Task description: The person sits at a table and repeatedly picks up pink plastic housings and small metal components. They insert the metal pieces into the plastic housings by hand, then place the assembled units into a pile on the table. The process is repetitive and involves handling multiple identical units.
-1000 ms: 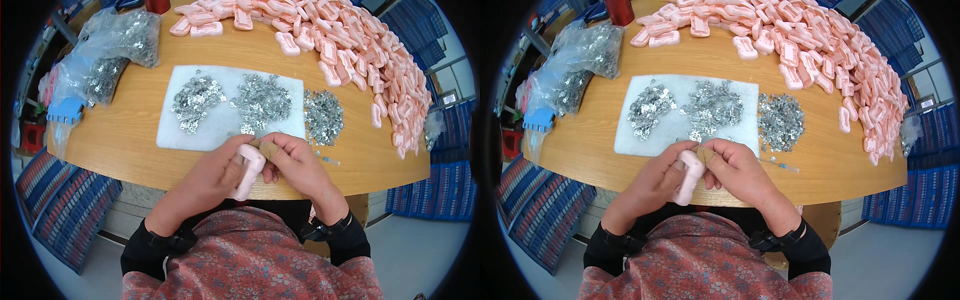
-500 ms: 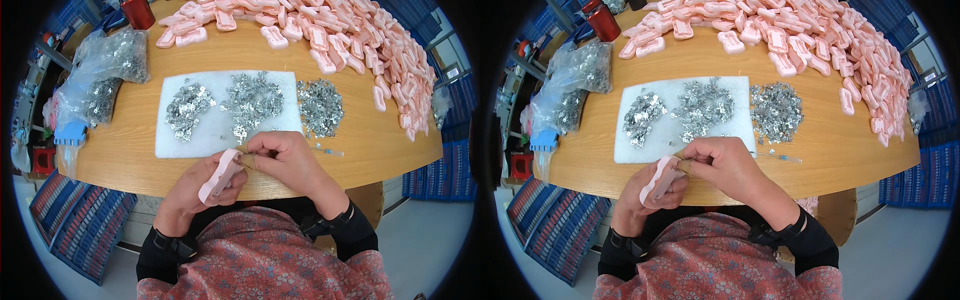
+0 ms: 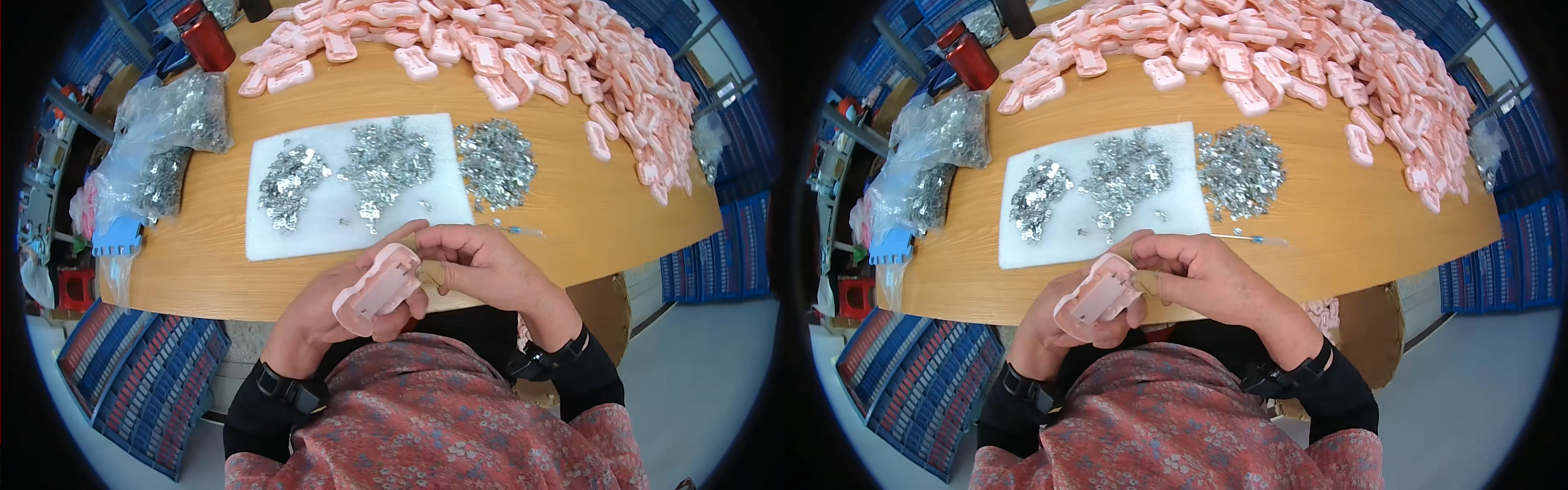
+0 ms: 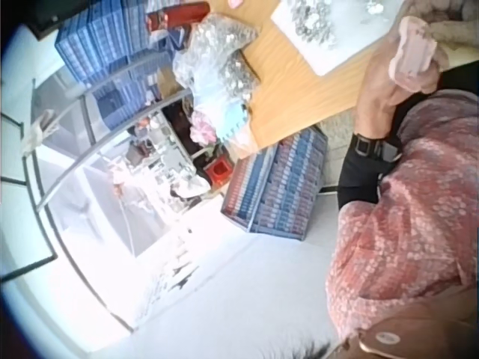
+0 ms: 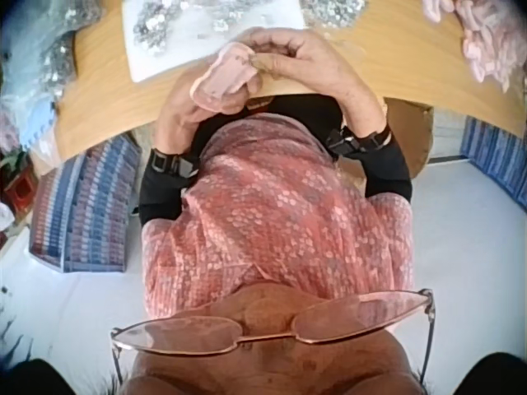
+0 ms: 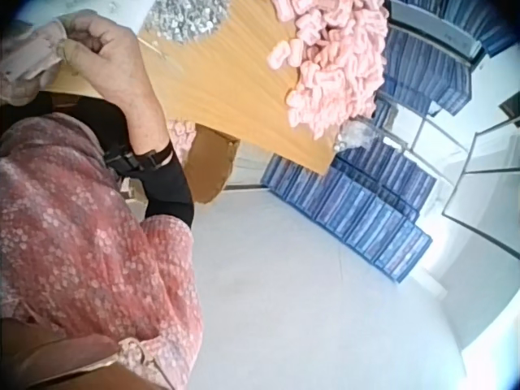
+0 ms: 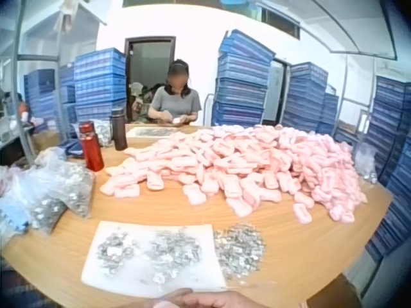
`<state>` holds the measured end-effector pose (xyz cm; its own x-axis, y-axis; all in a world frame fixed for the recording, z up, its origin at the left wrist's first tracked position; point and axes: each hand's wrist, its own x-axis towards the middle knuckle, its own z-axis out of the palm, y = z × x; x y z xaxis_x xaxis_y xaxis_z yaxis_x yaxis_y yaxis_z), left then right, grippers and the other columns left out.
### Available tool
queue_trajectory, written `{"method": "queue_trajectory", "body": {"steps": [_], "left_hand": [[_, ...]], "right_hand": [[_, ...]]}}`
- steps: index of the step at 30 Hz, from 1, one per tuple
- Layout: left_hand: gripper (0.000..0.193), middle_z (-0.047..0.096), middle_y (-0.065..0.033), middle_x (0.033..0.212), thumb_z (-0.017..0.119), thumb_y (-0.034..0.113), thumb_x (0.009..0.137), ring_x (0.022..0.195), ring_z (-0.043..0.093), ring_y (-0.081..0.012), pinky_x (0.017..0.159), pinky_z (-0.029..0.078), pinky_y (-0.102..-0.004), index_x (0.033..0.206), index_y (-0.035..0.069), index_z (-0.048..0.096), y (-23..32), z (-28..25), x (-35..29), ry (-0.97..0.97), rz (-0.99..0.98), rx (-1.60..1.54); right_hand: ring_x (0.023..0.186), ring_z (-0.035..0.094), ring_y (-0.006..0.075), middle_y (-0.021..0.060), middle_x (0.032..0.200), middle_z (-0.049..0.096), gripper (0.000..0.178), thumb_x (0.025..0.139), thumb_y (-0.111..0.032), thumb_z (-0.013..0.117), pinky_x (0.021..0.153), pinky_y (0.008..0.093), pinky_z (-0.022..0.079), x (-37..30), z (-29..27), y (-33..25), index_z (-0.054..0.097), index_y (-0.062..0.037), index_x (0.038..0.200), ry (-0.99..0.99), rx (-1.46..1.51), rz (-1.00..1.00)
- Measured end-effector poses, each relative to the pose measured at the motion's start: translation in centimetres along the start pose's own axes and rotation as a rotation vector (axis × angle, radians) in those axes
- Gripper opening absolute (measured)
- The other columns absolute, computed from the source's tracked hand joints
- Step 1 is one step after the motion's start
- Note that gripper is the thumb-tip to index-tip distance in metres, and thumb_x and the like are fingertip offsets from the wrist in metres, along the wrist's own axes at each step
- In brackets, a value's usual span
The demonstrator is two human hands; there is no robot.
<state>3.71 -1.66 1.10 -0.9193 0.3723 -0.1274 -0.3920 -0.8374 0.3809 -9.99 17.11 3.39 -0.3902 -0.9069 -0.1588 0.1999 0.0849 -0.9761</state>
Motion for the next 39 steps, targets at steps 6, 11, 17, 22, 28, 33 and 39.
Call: {"method": "queue_trajectory", "body": {"steps": [6,11,17,22,28,33,39], "left_hand": [[0.057,0.064,-0.0231,0.123,0.045,0.029,0.107,0.104,0.070,-0.0310,0.084,0.060,-0.0389,0.156,0.008,0.025,-2.2,3.9,4.0,0.105,-0.207,0.262],[0.043,0.066,-0.0192,0.118,0.042,0.022,0.108,0.103,0.070,-0.0267,0.087,0.058,-0.0350,0.148,0.006,0.041,1.2,7.0,4.0,0.213,-0.261,0.808],[0.042,0.068,-0.0129,0.105,0.046,0.026,0.106,0.088,0.069,-0.0181,0.082,0.059,-0.0310,0.140,0.002,0.050,8.0,6.2,9.2,0.286,-0.023,1.186],[0.047,0.069,-0.0167,0.111,0.054,0.030,0.100,0.089,0.069,-0.0213,0.081,0.057,-0.0339,0.135,-0.002,0.055,14.7,1.8,15.1,0.595,0.172,1.713],[0.077,0.066,-0.0227,0.123,0.065,0.051,0.088,0.109,0.067,-0.0355,0.092,0.053,-0.0440,0.144,0.002,0.045,17.4,-0.1,23.2,1.110,0.252,2.100],[0.090,0.066,-0.0218,0.123,0.070,0.051,0.082,0.111,0.066,-0.0352,0.092,0.054,-0.0437,0.149,0.002,0.033,16.7,0.3,26.4,1.176,0.171,2.214],[0.094,0.066,-0.0237,0.115,0.076,0.040,0.077,0.108,0.066,-0.0350,0.090,0.055,-0.0428,0.149,-0.001,0.030,18.2,-1.7,24.7,1.119,0.060,2.236]], "right_hand": [[0.079,0.061,0.0047,0.0003,0.095,0.068,0.026,0.097,-0.016,0.064,0.067,0.0219,0.049,-7.3,-2.6,-1.0,0.068,0.0010,0.116,0.157,0.015,0.136],[0.074,0.061,0.0062,0.0008,0.088,0.068,0.026,0.094,-0.019,0.067,0.065,0.0222,0.049,-17.9,-8.8,3.0,0.070,0.0012,0.109,0.486,-0.109,0.210],[0.064,0.061,0.0085,0.0027,0.086,0.067,0.030,0.096,-0.024,0.066,0.058,0.0244,0.049,-31.8,-15.3,11.0,0.066,-0.0025,0.116,1.038,-0.227,0.357],[0.059,0.055,0.0063,0.0014,0.081,0.064,0.025,0.099,-0.021,0.062,0.053,0.0218,0.043,-31.4,-16.9,15.2,0.065,-0.0033,0.116,1.325,-0.205,0.116],[0.066,0.049,0.0018,-0.0031,0.084,0.062,0.016,0.097,-0.009,0.062,0.059,0.0187,0.040,-23.8,-13.2,9.6,0.067,0.0009,0.109,1.300,-0.265,-0.069],[0.075,0.055,0.0065,0.0009,0.086,0.063,0.013,0.095,-0.005,0.062,0.067,0.0215,0.044,-21.7,-11.8,7.1,0.068,0.0043,0.103,1.241,-0.473,-0.119],[0.078,0.058,0.0100,0.0058,0.086,0.065,0.012,0.092,-0.002,0.063,0.069,0.0255,0.047,-21.1,-10.6,4.8,0.069,0.0040,0.101,1.191,-0.536,-0.201]]}}
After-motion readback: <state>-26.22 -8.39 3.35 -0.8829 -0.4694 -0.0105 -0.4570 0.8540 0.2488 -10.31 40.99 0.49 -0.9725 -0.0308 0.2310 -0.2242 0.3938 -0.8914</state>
